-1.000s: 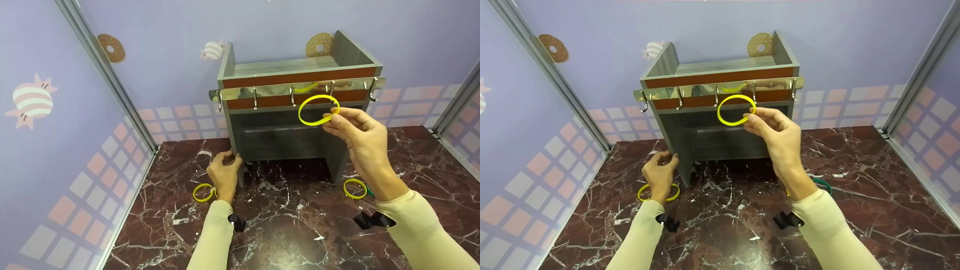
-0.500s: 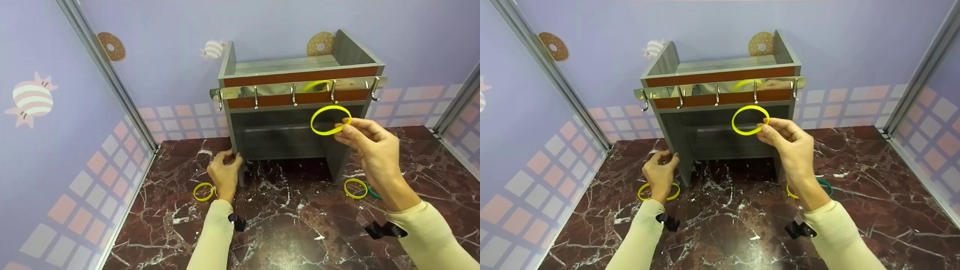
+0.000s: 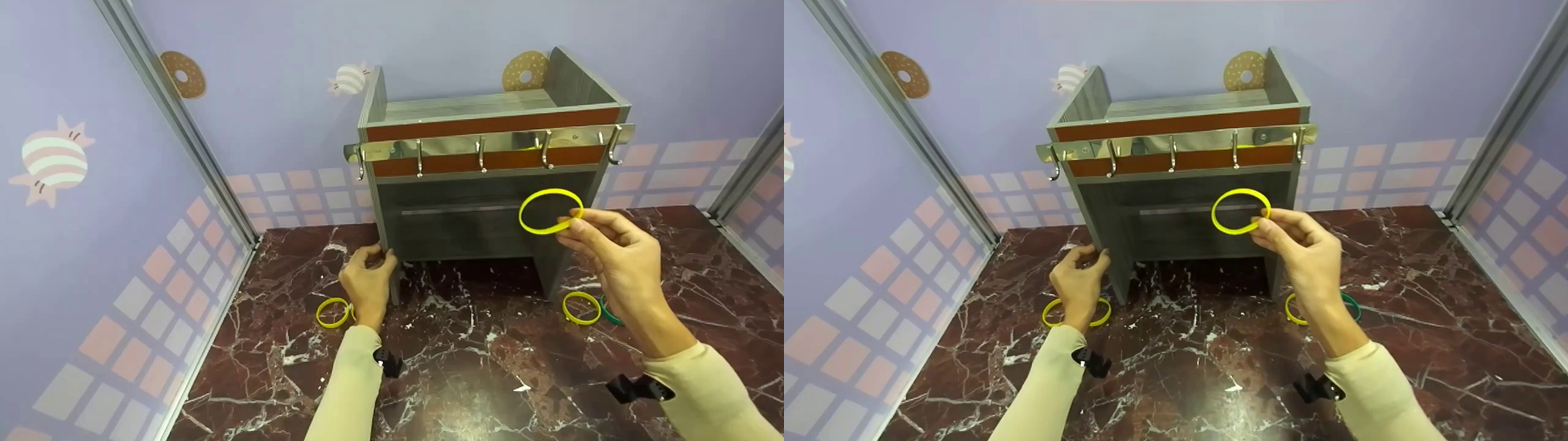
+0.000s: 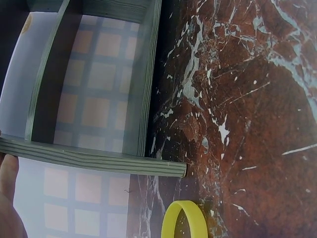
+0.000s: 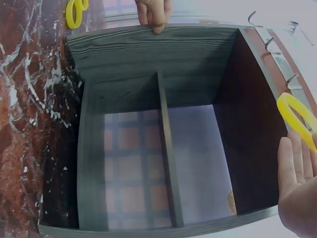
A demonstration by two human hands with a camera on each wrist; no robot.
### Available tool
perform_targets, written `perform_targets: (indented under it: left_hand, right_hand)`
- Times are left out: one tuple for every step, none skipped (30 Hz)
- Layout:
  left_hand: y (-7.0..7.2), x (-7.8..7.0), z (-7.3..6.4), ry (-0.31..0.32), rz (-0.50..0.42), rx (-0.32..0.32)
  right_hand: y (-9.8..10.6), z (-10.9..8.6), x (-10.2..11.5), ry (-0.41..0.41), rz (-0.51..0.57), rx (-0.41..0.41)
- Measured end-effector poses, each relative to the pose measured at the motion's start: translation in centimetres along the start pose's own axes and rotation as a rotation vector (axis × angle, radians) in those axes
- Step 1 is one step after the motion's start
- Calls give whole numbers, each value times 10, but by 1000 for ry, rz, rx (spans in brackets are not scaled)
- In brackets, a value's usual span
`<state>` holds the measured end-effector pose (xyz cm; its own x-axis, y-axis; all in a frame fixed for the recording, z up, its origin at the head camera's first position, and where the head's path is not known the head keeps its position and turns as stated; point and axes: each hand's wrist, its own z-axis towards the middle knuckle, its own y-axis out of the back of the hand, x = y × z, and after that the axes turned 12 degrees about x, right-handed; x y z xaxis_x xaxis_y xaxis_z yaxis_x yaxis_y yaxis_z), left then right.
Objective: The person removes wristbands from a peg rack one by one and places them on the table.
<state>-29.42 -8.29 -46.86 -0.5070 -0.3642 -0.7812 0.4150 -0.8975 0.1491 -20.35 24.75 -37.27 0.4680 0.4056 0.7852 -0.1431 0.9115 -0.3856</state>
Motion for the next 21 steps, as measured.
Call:
perform_targets:
  left_hand:
    - [0,0,0,-1,3,1]
    - [0,1,0,-2,6,1]
    - [0,2,0,-4,7,1]
    - [0,2,0,-8,13,-1]
    - [0,2,0,-12,16,-2]
    - [0,3,0,-15,18,-3]
    - [0,3,0,-18,20,-4]
    - [0,3,0,-21,19,-5]
    - [0,3,0,-26,21,-6]
    - [-1,3,0,-30,22,-8]
    - [-1,4,0,-33,19,-9]
    - [-1,4,0,-35,18,-9]
    - [-1,4,0,-37,16,-9]
    - [-1,4,0,-40,14,-9]
    - [-1,4,0,-43,16,-10]
    - [-1,4,0,-45,16,-9]
    - [-1,3,0,-45,15,-9]
    - [-1,3,0,-45,17,-9]
    - [-1,3,0,-43,19,-8]
    - [-1,2,0,-44,20,-9]
    - [0,2,0,-44,23,-10]
  right_hand:
    - [2,-1,-1,-7,1,-4]
    - [4,-2,-1,-14,2,-8]
    - [6,-4,-2,-22,-6,-13]
    - [8,-5,-2,-30,-14,-18]
    - [10,-6,-3,-35,-19,-21]
    - [12,-8,-4,-41,-23,-25]
    - [14,-9,-5,-46,-25,-30]
    - [16,-10,-6,-52,-25,-35]
    - [19,-12,-7,-59,-27,-39]
    - [21,-13,-8,-62,-23,-43]
    - [23,-14,-9,-66,-23,-47]
    - [26,-15,-10,-69,-24,-51]
    - [29,-17,-12,-71,-29,-55]
    - [31,-18,-13,-72,-35,-59]
    - [34,-20,-14,-74,-42,-62]
    - [36,-21,-15,-74,-46,-67]
    - [39,-22,-16,-75,-53,-71]
    - [41,-23,-17,-76,-57,-75]
    - [44,-25,-17,-77,-61,-79]
    - [46,-26,-17,-79,-58,-80]
    - [48,-27,-17,-80,-55,-82]
